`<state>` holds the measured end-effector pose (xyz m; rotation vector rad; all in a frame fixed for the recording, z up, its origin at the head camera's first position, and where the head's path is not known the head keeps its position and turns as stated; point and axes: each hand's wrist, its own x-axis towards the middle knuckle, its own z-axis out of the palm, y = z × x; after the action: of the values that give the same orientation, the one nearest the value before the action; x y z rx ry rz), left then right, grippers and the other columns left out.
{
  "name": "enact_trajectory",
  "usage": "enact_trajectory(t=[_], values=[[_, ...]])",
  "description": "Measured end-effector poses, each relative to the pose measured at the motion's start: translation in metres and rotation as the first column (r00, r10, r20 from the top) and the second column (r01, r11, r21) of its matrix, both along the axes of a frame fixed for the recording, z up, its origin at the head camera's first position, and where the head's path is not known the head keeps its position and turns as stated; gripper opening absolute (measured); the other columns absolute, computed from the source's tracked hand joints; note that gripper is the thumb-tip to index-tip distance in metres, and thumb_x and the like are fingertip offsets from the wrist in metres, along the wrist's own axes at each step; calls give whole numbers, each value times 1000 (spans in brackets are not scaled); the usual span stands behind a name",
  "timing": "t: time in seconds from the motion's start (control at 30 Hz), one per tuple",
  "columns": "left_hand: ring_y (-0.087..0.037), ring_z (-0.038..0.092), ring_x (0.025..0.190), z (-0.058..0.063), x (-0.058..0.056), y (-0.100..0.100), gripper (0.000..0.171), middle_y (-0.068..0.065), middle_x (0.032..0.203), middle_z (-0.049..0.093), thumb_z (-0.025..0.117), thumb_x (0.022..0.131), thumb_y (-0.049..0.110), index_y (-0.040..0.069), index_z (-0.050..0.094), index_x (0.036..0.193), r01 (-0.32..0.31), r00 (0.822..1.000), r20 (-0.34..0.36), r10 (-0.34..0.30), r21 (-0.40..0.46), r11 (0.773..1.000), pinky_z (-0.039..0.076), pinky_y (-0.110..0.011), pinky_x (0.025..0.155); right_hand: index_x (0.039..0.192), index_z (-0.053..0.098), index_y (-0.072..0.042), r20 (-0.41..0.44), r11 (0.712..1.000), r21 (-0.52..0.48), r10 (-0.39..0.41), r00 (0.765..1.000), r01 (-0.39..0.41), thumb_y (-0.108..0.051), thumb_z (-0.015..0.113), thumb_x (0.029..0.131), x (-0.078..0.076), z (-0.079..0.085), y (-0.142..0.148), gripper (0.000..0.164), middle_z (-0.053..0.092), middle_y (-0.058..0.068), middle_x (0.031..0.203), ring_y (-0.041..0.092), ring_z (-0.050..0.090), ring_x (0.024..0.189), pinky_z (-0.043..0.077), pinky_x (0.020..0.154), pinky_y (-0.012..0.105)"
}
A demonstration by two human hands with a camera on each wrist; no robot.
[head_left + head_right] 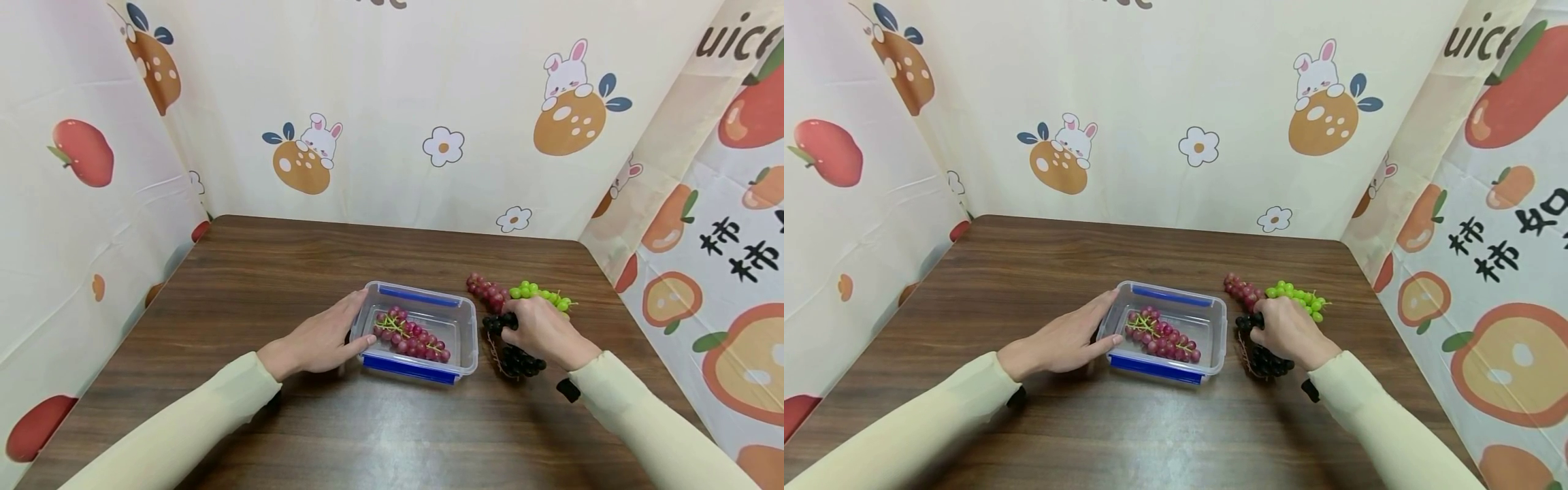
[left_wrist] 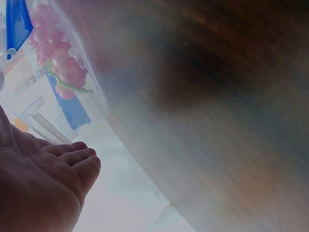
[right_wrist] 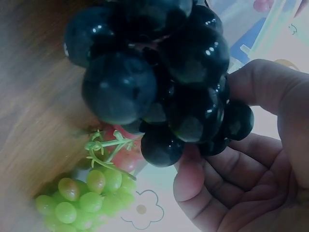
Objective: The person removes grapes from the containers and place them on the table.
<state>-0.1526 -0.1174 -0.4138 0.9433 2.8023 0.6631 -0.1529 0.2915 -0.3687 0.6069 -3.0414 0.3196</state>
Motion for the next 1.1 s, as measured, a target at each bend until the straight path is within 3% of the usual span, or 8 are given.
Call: enact_trajectory(t=[0.33,0.63,0.9,1.1], values=[[-28,23,154,-1,-1,0,93,-15,170,17,39,102,68,8,6,166,2,1000,-5,-2,9,1000,29,-49,120,105,74,2,7,1000,1,-10,1000,10,-10,75,81,-2,-4,3,27,66,3,76,11,47,54,40,47,28],[-27,22,154,-1,0,0,94,-14,170,17,38,102,69,9,6,166,-4,1000,-1,4,6,1000,29,-49,120,115,71,5,51,999,3,-34,998,34,-13,75,83,-1,-5,5,37,68,6,80,11,47,53,40,47,29],[-28,23,154,-1,0,0,94,-15,170,18,39,101,69,9,7,166,-8,1000,4,8,6,1000,29,-49,120,119,70,7,90,998,5,-56,994,56,-15,76,83,-1,-4,5,42,68,6,78,10,45,48,39,45,29],[-26,21,155,-2,-1,-1,94,-13,170,16,38,101,69,9,6,166,-7,1000,4,7,-2,1000,28,-48,121,115,71,5,97,998,11,-55,994,55,-16,77,82,-1,-4,5,40,73,12,89,11,50,53,43,48,29]])
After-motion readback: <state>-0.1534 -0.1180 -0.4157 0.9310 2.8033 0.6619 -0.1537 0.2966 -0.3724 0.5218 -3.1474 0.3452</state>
